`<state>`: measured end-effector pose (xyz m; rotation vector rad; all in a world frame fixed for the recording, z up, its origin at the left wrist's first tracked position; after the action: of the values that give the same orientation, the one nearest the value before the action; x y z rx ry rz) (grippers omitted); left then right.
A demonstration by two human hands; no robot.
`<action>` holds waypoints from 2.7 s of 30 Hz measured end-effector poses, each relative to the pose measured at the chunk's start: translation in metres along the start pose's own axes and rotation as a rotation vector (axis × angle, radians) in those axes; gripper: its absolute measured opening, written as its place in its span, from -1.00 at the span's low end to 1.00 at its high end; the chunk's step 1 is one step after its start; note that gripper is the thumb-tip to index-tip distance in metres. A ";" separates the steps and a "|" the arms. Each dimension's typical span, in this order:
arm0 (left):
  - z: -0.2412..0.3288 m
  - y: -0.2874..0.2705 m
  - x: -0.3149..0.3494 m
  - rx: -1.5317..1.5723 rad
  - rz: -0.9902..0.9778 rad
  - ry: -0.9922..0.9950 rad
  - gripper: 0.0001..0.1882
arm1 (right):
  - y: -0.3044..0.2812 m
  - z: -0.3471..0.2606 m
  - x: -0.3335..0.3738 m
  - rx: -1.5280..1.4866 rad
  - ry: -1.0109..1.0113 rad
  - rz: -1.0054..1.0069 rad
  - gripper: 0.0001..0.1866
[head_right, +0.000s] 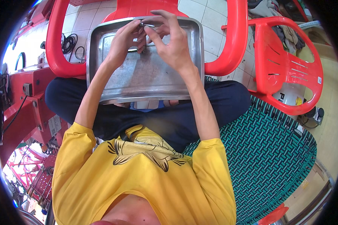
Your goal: The person assembles a carburetor component by inserting small metal pins and internal pieces into the housing resting on a metal tray.
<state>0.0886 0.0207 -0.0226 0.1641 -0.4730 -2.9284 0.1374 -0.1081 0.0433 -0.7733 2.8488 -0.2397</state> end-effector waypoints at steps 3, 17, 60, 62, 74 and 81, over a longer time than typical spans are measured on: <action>-0.001 -0.001 0.001 -0.010 0.004 -0.014 -0.62 | 0.001 0.000 -0.001 0.056 -0.017 -0.029 -0.60; -0.006 0.000 0.000 -0.024 -0.043 -0.020 -0.62 | -0.004 -0.002 0.000 0.017 0.023 0.007 -0.70; 0.009 -0.014 -0.002 -0.155 0.175 0.188 -0.74 | -0.001 0.012 0.002 -0.212 0.327 -0.145 -0.79; 0.018 -0.011 -0.003 -0.071 0.178 0.280 -0.68 | -0.001 0.014 0.001 -0.178 0.327 -0.141 -0.80; 0.021 -0.014 -0.003 -0.175 0.222 0.284 -0.64 | -0.004 0.008 0.002 -0.128 0.296 -0.149 -0.78; 0.022 -0.015 -0.001 -0.347 0.158 0.333 -0.61 | 0.001 0.010 0.005 -0.137 0.265 -0.176 -0.76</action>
<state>0.0848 0.0416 -0.0068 0.5267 0.0692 -2.6971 0.1348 -0.1109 0.0331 -1.0980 3.0707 -0.1846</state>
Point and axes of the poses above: each hand's wrist, its own x-axis away from the middle knuckle, its own y-axis out of the palm, z = x × y, the point moved 8 cm from there along -x, towards the middle knuckle, and after that the axes turned 15 degrees about y, right-handed, at the moved point
